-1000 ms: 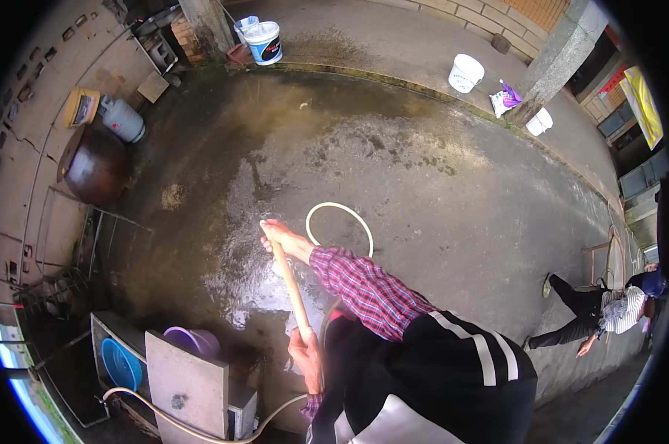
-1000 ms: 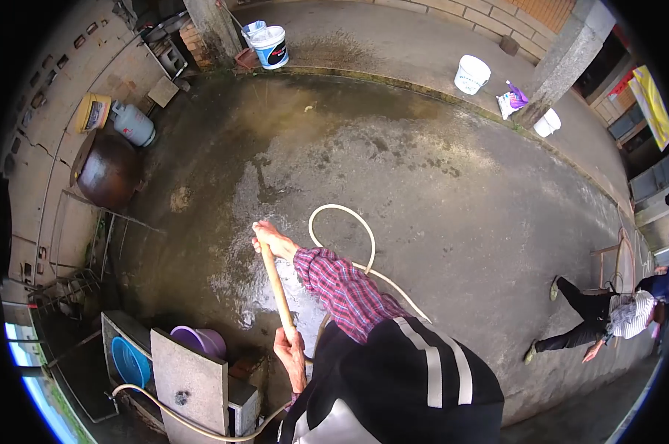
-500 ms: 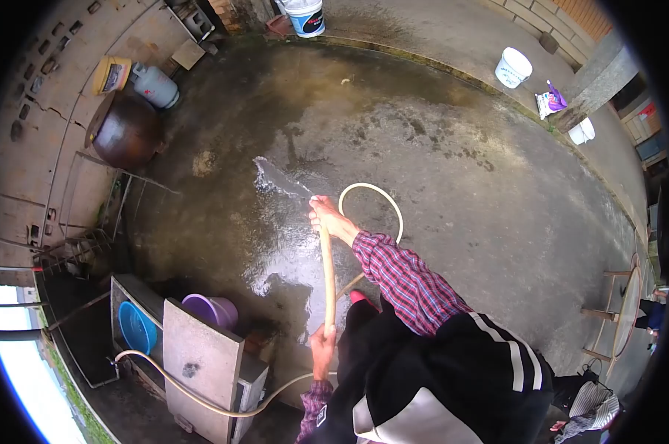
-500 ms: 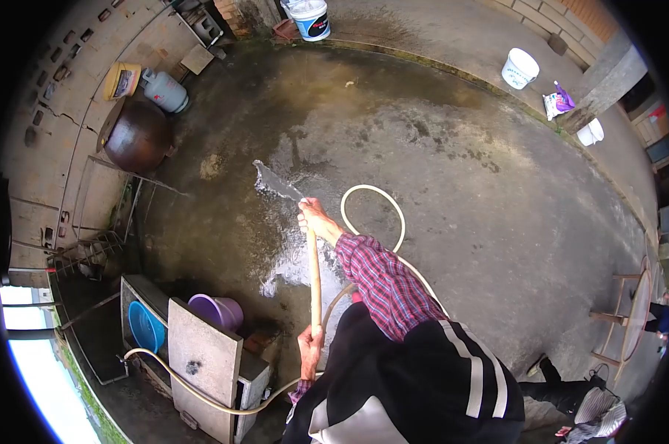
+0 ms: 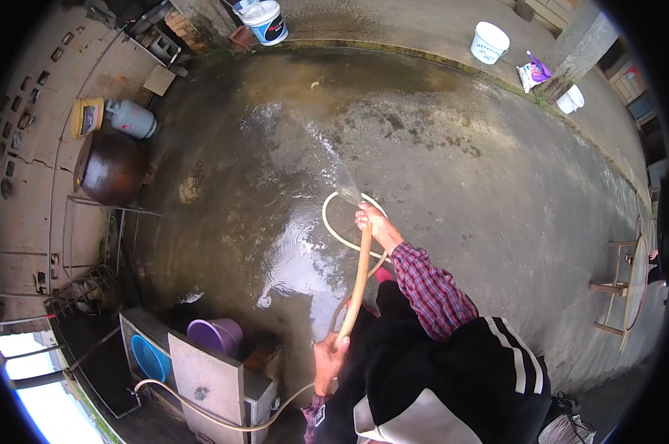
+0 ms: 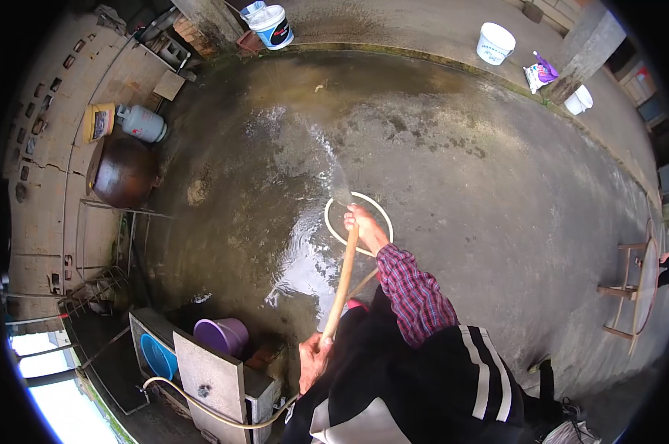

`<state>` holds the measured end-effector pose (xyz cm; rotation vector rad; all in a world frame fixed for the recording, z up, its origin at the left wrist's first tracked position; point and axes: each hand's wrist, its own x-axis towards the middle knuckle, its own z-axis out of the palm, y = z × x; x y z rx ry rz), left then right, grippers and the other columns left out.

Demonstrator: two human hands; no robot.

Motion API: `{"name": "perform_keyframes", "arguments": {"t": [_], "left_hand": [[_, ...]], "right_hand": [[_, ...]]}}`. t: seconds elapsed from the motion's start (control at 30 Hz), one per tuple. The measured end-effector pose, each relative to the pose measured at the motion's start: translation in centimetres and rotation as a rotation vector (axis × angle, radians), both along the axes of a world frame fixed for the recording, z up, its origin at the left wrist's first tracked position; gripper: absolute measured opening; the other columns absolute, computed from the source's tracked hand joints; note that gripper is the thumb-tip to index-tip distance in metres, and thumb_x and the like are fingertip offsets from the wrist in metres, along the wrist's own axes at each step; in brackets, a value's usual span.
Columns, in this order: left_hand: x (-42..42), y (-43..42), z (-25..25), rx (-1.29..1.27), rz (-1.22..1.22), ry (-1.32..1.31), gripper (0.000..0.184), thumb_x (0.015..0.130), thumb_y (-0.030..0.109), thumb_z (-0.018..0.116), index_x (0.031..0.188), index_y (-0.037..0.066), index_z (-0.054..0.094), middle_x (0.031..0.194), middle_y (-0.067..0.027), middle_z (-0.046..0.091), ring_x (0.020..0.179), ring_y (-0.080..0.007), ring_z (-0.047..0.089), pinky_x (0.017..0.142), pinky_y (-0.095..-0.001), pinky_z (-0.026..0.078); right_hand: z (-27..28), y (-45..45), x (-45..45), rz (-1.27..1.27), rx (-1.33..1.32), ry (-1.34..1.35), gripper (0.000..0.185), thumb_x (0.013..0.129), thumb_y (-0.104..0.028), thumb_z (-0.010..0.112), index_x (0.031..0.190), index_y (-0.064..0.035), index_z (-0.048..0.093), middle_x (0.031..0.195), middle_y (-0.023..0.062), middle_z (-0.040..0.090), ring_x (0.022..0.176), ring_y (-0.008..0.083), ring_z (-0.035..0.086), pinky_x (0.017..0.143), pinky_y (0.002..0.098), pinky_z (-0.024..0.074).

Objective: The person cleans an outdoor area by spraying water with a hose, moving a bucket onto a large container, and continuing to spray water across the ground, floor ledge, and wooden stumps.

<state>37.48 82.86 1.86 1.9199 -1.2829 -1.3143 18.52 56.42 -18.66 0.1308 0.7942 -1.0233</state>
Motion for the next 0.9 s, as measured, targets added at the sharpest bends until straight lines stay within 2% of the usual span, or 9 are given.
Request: {"name": "perform_keyframes", "arguments": {"t": [0.07, 0.13, 0.27, 0.33, 0.47, 0.57, 0.63, 0.7, 0.9], "left_hand": [[3.1, 3.4, -4.6, 0.237, -0.062, 0.120, 0.034, 0.074, 0.031, 0.058, 0.070, -0.002, 0.055, 0.051, 0.0015, 0.045, 0.048, -0.0071, 0.038, 0.045, -0.0239, 0.033], [3.3, 2.9, -4.5, 0.210, -0.087, 0.126, 0.032, 0.074, 0.030, 0.057, 0.071, -0.002, 0.055, 0.052, 0.0016, 0.046, 0.049, -0.0073, 0.039, 0.046, -0.0237, 0.034], [1.7, 2.1, -3.7, 0.117, 0.032, 0.251, 0.023, 0.075, 0.023, 0.055, 0.070, 0.000, 0.055, 0.054, 0.0034, 0.044, 0.050, -0.0047, 0.037, 0.044, -0.0211, 0.030], [1.1, 1.5, -2.6, 0.183, -0.009, 0.243, 0.024, 0.078, 0.024, 0.053, 0.069, 0.002, 0.053, 0.051, 0.0041, 0.041, 0.047, -0.0037, 0.034, 0.042, -0.0212, 0.025], [1.8, 0.8, -2.7, 0.304, -0.168, 0.210, 0.028, 0.080, 0.027, 0.051, 0.064, 0.004, 0.049, 0.047, 0.0048, 0.037, 0.043, -0.0018, 0.031, 0.038, -0.0206, 0.021], [1.6, 2.0, -5.1, 0.118, -0.046, 0.254, 0.029, 0.078, 0.023, 0.055, 0.059, 0.002, 0.049, 0.046, 0.0034, 0.042, 0.043, -0.0028, 0.034, 0.038, -0.0206, 0.024], [4.9, 2.9, -11.2, 0.050, -0.082, 0.302, 0.029, 0.075, 0.021, 0.058, 0.056, 0.000, 0.050, 0.047, 0.0020, 0.045, 0.044, -0.0038, 0.038, 0.039, -0.0213, 0.028], [8.3, 2.7, -16.3, -0.051, -0.450, 0.304, 0.020, 0.078, 0.018, 0.053, 0.094, 0.007, 0.047, 0.063, -0.0030, 0.052, 0.051, -0.0142, 0.046, 0.046, -0.0261, 0.039], [6.4, -0.9, -18.9, -0.035, -0.518, 0.357, 0.018, 0.078, 0.019, 0.054, 0.088, 0.005, 0.049, 0.061, -0.0028, 0.052, 0.050, -0.0125, 0.045, 0.045, -0.0253, 0.038]], "right_hand": [[5.5, -0.8, -2.3, -0.032, -0.023, -0.120, 0.011, 0.082, -0.016, 0.045, 0.075, -0.0124, 0.037, 0.054, -0.0018, 0.036, 0.040, 0.0070, 0.033, 0.035, 0.0181, 0.0279], [7.6, -0.6, -3.1, -0.019, -0.109, 0.099, 0.010, 0.082, -0.015, 0.045, 0.075, -0.0118, 0.039, 0.054, -0.0017, 0.036, 0.040, 0.0068, 0.033, 0.035, 0.0176, 0.0280], [6.3, -0.7, -4.9, -0.042, -0.082, 0.086, 0.010, 0.082, -0.014, 0.044, 0.075, -0.0091, 0.038, 0.059, 0.0002, 0.037, 0.044, 0.0063, 0.034, 0.036, 0.0172, 0.0288], [4.9, -0.4, -5.3, -0.069, -0.118, -0.023, 0.009, 0.081, -0.013, 0.045, 0.076, -0.0104, 0.039, 0.057, 0.0003, 0.037, 0.042, 0.0068, 0.034, 0.034, 0.0183, 0.0287], [4.7, 0.1, -7.0, -0.175, -0.052, 0.151, 0.011, 0.078, -0.011, 0.049, 0.075, -0.0156, 0.039, 0.053, -0.0001, 0.035, 0.039, 0.0074, 0.033, 0.031, 0.0206, 0.0271], [4.0, 2.4, -8.4, -0.301, 0.075, 0.222, 0.013, 0.078, -0.010, 0.047, 0.075, -0.0172, 0.037, 0.053, 0.0009, 0.036, 0.038, 0.0087, 0.032, 0.031, 0.0220, 0.0276], [3.2, 4.0, -9.5, -0.427, 0.183, 0.245, 0.015, 0.078, -0.009, 0.046, 0.083, -0.0170, 0.033, 0.053, 0.0031, 0.035, 0.037, 0.0095, 0.031, 0.030, 0.0236, 0.0261], [2.4, 5.8, -11.1, -0.516, 0.214, 0.249, 0.014, 0.079, -0.008, 0.043, 0.083, -0.0143, 0.032, 0.052, 0.0045, 0.033, 0.037, 0.0110, 0.031, 0.030, 0.0245, 0.0251], [1.8, 9.3, -15.3, -0.595, 0.211, 0.237, 0.008, 0.079, -0.006, 0.040, 0.081, -0.0086, 0.033, 0.051, 0.0043, 0.032, 0.037, 0.0120, 0.030, 0.031, 0.0267, 0.0266]]}}
